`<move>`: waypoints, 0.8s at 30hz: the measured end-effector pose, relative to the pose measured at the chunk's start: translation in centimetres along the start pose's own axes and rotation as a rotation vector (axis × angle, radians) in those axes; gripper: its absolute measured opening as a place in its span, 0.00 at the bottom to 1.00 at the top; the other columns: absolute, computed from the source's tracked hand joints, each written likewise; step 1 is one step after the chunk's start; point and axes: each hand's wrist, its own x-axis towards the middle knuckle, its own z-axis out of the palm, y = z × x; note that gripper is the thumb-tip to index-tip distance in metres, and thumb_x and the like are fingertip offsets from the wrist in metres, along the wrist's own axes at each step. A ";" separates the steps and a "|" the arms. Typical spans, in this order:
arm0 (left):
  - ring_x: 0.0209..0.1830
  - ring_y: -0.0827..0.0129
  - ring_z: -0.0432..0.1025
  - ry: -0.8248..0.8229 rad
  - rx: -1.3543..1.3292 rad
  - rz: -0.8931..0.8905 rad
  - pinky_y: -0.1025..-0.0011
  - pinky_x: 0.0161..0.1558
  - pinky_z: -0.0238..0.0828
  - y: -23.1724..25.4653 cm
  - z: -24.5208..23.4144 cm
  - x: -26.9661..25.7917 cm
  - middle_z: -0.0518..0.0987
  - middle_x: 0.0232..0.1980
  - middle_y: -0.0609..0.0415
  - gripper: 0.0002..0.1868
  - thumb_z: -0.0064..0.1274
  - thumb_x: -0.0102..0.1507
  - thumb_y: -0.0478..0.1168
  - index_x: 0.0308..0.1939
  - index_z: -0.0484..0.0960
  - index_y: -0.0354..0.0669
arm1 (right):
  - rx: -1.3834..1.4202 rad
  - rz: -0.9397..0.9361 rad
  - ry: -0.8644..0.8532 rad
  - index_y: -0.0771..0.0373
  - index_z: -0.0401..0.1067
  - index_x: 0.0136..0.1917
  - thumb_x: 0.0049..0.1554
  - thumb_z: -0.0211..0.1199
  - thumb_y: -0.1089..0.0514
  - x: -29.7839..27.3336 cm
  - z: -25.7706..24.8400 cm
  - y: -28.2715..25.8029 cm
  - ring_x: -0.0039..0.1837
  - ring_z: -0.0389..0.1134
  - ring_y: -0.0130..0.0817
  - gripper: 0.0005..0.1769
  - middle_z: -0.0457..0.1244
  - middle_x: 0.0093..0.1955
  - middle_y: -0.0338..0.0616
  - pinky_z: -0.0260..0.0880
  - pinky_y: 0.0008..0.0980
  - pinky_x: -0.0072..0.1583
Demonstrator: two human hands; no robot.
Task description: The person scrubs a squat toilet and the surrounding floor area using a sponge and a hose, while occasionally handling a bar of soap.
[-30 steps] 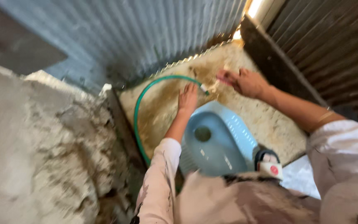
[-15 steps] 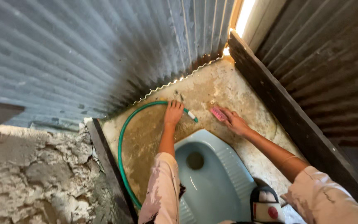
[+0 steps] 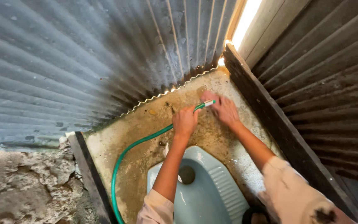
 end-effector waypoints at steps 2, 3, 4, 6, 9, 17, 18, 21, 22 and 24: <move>0.38 0.43 0.78 -0.007 0.011 -0.045 0.49 0.39 0.73 1.0 -0.7 0.3 0.83 0.38 0.44 0.15 0.54 0.67 0.51 0.41 0.86 0.45 | 0.004 0.087 0.242 0.50 0.74 0.59 0.53 0.61 0.54 1.6 3.0 0.8 0.49 0.67 0.58 0.19 0.63 0.53 0.57 0.67 0.53 0.47; 0.38 0.42 0.77 0.017 -0.027 -0.032 0.49 0.40 0.73 1.4 -0.8 0.3 0.83 0.39 0.42 0.14 0.54 0.66 0.49 0.44 0.85 0.44 | 0.138 0.139 0.177 0.52 0.73 0.59 0.57 0.61 0.53 0.7 4.5 0.6 0.50 0.67 0.58 0.16 0.64 0.52 0.56 0.67 0.54 0.48; 0.39 0.41 0.77 0.045 -0.060 -0.011 0.48 0.41 0.72 1.6 -0.9 0.4 0.82 0.39 0.40 0.13 0.54 0.65 0.47 0.47 0.85 0.43 | 0.275 0.190 0.118 0.54 0.71 0.59 0.61 0.62 0.51 -0.6 6.3 -0.8 0.51 0.67 0.59 0.14 0.64 0.52 0.55 0.67 0.55 0.50; 0.41 0.39 0.76 0.075 -0.129 0.013 0.49 0.42 0.72 1.4 -0.5 0.9 0.81 0.41 0.36 0.14 0.53 0.64 0.42 0.49 0.83 0.39 | 0.295 0.138 0.053 0.53 0.70 0.61 0.63 0.61 0.50 -1.8 7.3 -0.9 0.51 0.68 0.59 0.14 0.64 0.50 0.55 0.67 0.56 0.50; 0.44 0.38 0.74 0.097 -0.223 0.026 0.50 0.45 0.72 0.8 0.8 1.8 0.79 0.44 0.33 0.12 0.53 0.64 0.37 0.48 0.81 0.33 | 0.075 -0.058 0.130 0.46 0.73 0.66 0.58 0.56 0.54 -1.7 4.7 0.9 0.48 0.67 0.58 0.22 0.64 0.51 0.57 0.68 0.55 0.47; 0.40 0.40 0.74 0.204 -0.309 0.014 0.50 0.45 0.70 1.2 0.7 2.3 0.80 0.36 0.36 0.11 0.59 0.63 0.41 0.34 0.82 0.34 | 0.052 0.115 0.137 0.41 0.70 0.65 0.60 0.59 0.55 4.6 5.9 0.8 0.55 0.68 0.57 0.20 0.64 0.59 0.56 0.69 0.52 0.54; 0.39 0.39 0.74 0.211 -0.308 0.017 0.50 0.43 0.70 1.4 0.4 2.6 0.80 0.35 0.36 0.12 0.59 0.63 0.42 0.34 0.82 0.34 | 0.082 -0.043 0.195 0.40 0.70 0.62 0.56 0.60 0.53 3.4 5.8 0.5 0.54 0.68 0.57 0.20 0.63 0.61 0.57 0.69 0.51 0.53; 0.35 0.40 0.75 0.211 -0.294 -0.013 0.49 0.38 0.71 2.7 -0.4 2.4 0.80 0.33 0.37 0.13 0.59 0.63 0.45 0.35 0.83 0.36 | 0.096 0.044 0.172 0.42 0.68 0.68 0.55 0.58 0.57 4.3 2.8 2.6 0.52 0.67 0.59 0.27 0.64 0.61 0.59 0.69 0.53 0.51; 0.34 0.40 0.75 0.185 -0.271 -0.041 0.49 0.36 0.71 3.0 -0.8 2.1 0.80 0.33 0.37 0.13 0.58 0.64 0.46 0.36 0.83 0.38 | 0.100 0.178 0.128 0.43 0.68 0.72 0.57 0.56 0.60 4.8 2.3 3.0 0.51 0.67 0.60 0.30 0.64 0.59 0.59 0.69 0.54 0.50; 0.32 0.41 0.76 0.159 -0.212 -0.071 0.48 0.35 0.72 3.6 -1.7 1.7 0.81 0.32 0.39 0.13 0.58 0.64 0.48 0.37 0.84 0.42 | 0.125 0.219 0.249 0.45 0.68 0.70 0.55 0.58 0.59 7.0 2.9 3.4 0.49 0.68 0.61 0.29 0.64 0.58 0.62 0.69 0.54 0.47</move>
